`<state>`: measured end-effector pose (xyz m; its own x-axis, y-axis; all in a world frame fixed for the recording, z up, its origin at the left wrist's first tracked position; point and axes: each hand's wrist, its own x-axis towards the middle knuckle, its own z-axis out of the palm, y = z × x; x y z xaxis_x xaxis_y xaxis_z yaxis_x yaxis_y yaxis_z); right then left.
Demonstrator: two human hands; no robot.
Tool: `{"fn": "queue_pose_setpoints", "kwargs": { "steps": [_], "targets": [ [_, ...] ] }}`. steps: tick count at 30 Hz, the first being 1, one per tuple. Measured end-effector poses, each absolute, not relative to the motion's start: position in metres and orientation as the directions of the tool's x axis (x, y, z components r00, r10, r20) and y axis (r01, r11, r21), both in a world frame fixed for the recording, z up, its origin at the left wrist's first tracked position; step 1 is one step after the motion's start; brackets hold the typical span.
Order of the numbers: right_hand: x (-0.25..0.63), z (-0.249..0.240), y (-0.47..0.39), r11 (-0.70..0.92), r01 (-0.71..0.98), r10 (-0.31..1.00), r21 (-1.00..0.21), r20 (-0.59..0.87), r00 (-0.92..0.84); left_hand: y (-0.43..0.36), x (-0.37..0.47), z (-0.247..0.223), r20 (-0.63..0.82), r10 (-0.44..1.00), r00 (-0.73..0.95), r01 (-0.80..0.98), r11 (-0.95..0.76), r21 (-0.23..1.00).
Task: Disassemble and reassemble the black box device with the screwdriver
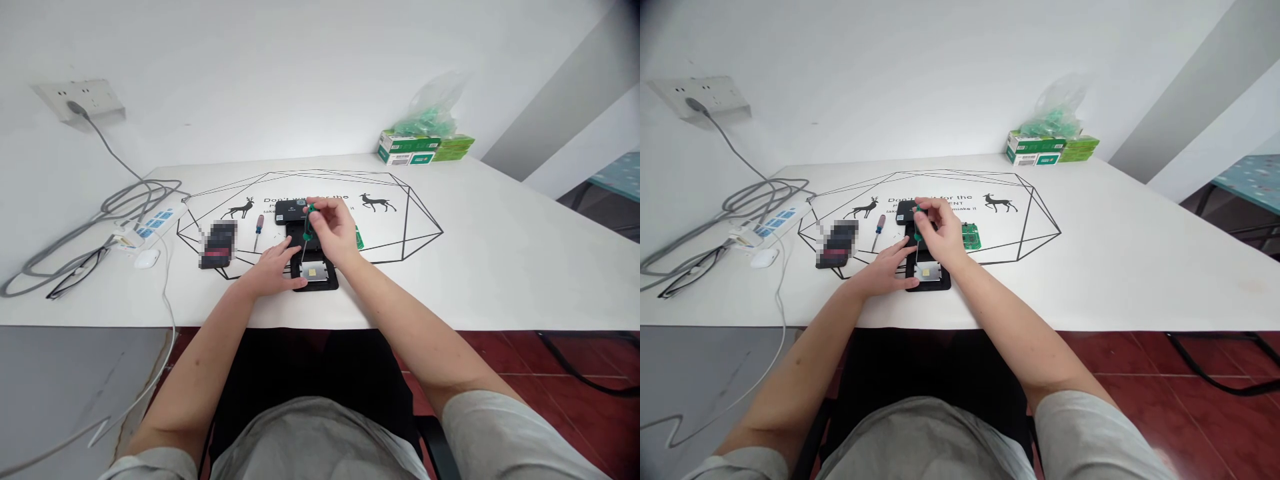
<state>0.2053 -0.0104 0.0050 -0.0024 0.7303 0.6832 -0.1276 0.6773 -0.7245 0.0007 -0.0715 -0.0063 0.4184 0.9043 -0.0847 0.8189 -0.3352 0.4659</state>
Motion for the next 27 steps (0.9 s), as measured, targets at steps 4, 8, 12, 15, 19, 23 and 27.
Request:
{"fn": "queue_pose_setpoints", "kwargs": {
  "steps": [4,8,12,15,19,23,27],
  "targets": [
    [0.199,0.003,-0.014,0.583,-0.208,0.796,-0.786,0.603,-0.046,-0.072,0.002,-0.004,-0.09,0.904,0.419,0.823,-0.335,0.459],
    [0.198,0.005,-0.017,0.569,-0.269,0.792,-0.777,0.606,-0.075,-0.073,0.003,-0.001,-0.112,0.901,0.419,0.826,-0.327,0.459],
    [0.204,0.007,-0.015,0.62,-0.225,0.751,-0.751,0.652,-0.105,-0.074,0.003,0.0,-0.116,0.905,0.409,0.828,-0.315,0.465],
    [0.211,0.009,-0.012,0.728,-0.042,0.681,-0.684,0.729,-0.07,-0.074,0.002,-0.001,-0.103,0.906,0.41,0.821,-0.317,0.475],
    [0.215,0.011,-0.01,0.772,0.116,0.631,-0.625,0.776,-0.014,-0.073,0.001,-0.003,-0.084,0.905,0.416,0.809,-0.327,0.489],
    [0.213,0.011,-0.011,0.77,0.065,0.636,-0.634,0.772,-0.004,-0.073,0.0,-0.005,-0.085,0.905,0.417,0.81,-0.327,0.487],
    [0.206,0.007,-0.012,0.655,-0.153,0.744,-0.74,0.667,-0.045,-0.072,0.001,-0.005,-0.075,0.901,0.426,0.81,-0.344,0.474]
  ]
}}
